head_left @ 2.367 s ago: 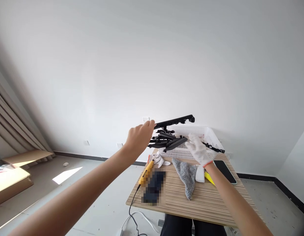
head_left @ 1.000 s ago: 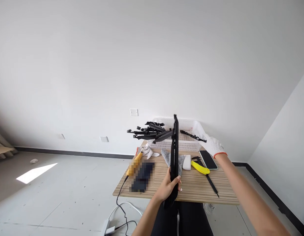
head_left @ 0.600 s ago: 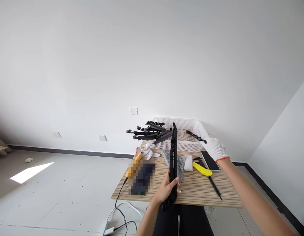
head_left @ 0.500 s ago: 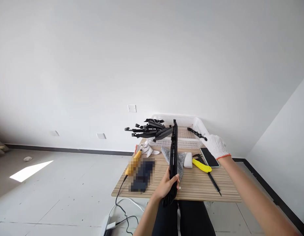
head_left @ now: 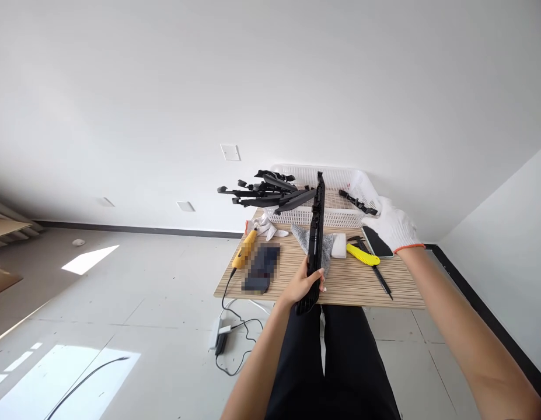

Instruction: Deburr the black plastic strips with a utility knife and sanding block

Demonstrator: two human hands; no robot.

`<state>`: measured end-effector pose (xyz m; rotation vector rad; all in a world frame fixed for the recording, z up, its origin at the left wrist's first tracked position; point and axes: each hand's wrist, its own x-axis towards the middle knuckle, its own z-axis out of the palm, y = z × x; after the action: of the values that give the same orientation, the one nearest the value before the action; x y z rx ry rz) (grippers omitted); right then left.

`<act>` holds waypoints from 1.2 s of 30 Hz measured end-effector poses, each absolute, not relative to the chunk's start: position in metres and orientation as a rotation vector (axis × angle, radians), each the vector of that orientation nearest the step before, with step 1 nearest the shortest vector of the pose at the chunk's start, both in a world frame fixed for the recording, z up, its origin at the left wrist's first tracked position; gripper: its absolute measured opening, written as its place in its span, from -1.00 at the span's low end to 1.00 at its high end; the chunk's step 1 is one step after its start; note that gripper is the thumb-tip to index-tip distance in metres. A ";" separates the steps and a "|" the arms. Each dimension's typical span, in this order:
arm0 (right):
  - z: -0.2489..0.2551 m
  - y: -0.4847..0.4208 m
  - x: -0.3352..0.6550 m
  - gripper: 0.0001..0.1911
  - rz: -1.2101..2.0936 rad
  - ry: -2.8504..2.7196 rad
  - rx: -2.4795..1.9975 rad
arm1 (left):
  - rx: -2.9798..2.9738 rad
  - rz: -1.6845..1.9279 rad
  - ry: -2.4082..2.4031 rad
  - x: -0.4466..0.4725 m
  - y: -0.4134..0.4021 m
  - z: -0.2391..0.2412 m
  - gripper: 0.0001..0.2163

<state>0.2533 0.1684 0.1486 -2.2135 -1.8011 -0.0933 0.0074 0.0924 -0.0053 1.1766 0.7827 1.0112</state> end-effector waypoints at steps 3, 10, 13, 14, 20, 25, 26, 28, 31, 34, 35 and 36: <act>0.142 0.151 0.265 -0.26 0.042 -1.574 -2.181 | 1.197 0.999 0.779 0.007 0.092 -0.006 -0.64; 0.084 0.118 0.254 -0.65 0.215 -1.707 -1.988 | 1.222 1.015 0.768 0.006 0.092 -0.008 -0.66; 0.051 0.122 0.226 -0.70 0.158 -2.103 -1.879 | 1.216 1.029 0.781 0.007 0.091 -0.009 -0.67; 0.042 0.125 0.217 -0.70 0.087 -2.166 -1.856 | 1.213 1.035 0.789 0.007 0.090 -0.009 -0.67; 0.004 0.154 0.187 -0.63 0.183 -2.235 -1.673 | 1.232 1.042 0.800 0.008 0.087 -0.007 -0.69; -0.005 0.144 0.189 -0.67 0.218 -2.017 -1.503 | 1.258 1.040 0.794 0.008 0.086 -0.006 -0.72; -0.003 0.139 0.191 -0.66 0.199 -1.966 -1.490 | 1.263 1.027 0.794 0.007 0.087 -0.007 -0.72; 0.006 0.129 0.199 -0.65 0.101 -1.907 -1.563 | 1.271 1.002 0.792 0.007 0.087 -0.007 -0.73; 0.027 0.117 0.223 -0.64 0.054 -1.949 -1.887 | 1.269 0.986 0.775 0.006 0.087 -0.008 -0.74; 0.046 0.107 0.257 -0.59 0.227 -1.857 -2.269 | 1.230 0.960 0.786 0.006 0.087 -0.009 -0.69; 0.049 0.104 0.268 -0.58 0.245 -1.811 -2.367 | 1.213 0.949 0.793 0.006 0.086 -0.010 -0.67; 0.050 0.100 0.278 -0.55 0.249 -1.778 -2.435 | 1.197 0.940 0.798 0.006 0.086 -0.010 -0.66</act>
<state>0.2777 0.1001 0.0504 -2.4348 -1.7784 0.2493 0.0058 0.0860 -0.0102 1.1972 0.7983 0.9405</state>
